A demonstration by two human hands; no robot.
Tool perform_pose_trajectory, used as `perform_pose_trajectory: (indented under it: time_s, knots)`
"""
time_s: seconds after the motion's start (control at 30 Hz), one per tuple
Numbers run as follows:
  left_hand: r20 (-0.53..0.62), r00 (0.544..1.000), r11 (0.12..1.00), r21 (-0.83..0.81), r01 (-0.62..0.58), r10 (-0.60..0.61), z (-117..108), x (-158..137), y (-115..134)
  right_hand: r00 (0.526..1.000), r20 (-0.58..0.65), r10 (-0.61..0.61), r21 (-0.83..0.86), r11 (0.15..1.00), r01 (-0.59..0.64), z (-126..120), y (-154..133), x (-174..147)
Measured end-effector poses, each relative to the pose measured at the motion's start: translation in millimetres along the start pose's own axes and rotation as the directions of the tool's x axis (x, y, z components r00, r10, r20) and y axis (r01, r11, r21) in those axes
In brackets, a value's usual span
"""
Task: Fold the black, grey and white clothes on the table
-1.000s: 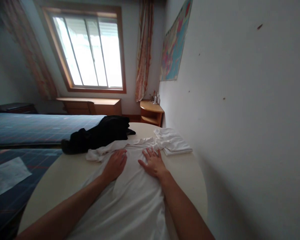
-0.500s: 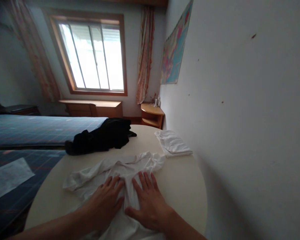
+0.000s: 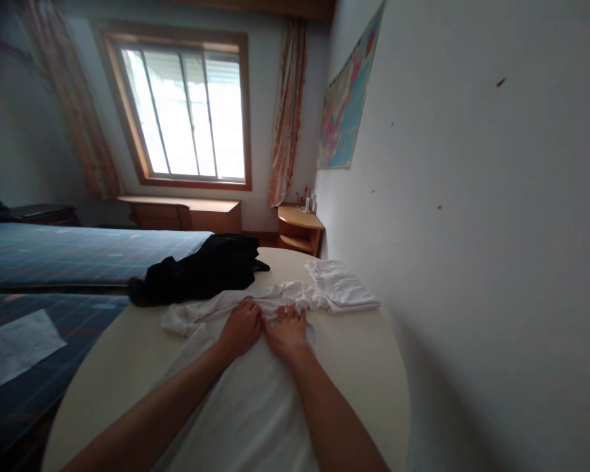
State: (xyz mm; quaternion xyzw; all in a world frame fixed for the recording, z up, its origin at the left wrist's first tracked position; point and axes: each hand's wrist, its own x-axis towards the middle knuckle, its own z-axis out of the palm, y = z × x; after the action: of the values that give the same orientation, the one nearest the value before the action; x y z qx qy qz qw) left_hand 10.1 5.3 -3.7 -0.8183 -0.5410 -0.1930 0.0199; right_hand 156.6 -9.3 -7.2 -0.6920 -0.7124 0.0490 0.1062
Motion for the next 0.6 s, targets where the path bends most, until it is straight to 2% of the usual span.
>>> perform_pose_trajectory:
  time_s: [0.1, 0.2, 0.33, 0.5, 0.6]
  knots:
    - [-0.028, 0.999, 0.998, -0.053, -0.029, 0.028, 1.6, -9.7, -2.7, 0.984, -0.176, 0.032, 0.001, 0.999, -0.033, 12.4, -12.1, -5.4]
    - [-0.032, 0.999, 0.997, -0.080, -0.012, 0.010, 1.9, -29.8, -5.1, 0.974, -0.225, 0.002, 0.004, 1.000, -0.002, 17.5, -13.4, -21.7]
    - [0.059, 0.992, 0.994, 0.004, 0.111, -0.111, 0.8, -69.3, -4.7, 0.989, -0.144, -0.045, 0.013, 0.999, 0.047, 19.9, -10.0, -58.0]
    - [0.206, 0.977, 0.997, 0.061, 0.039, -0.051, -15.3, -114.5, -0.8, 0.991, -0.002, -0.136, 0.025, 0.990, 0.136, 19.7, -9.9, -109.7]
    - [0.226, 0.973, 0.996, 0.086, 0.026, -0.045, -29.8, -115.7, 1.5, 0.989, 0.079, -0.126, 0.014, 0.992, 0.125, 6.5, -14.7, -123.8]
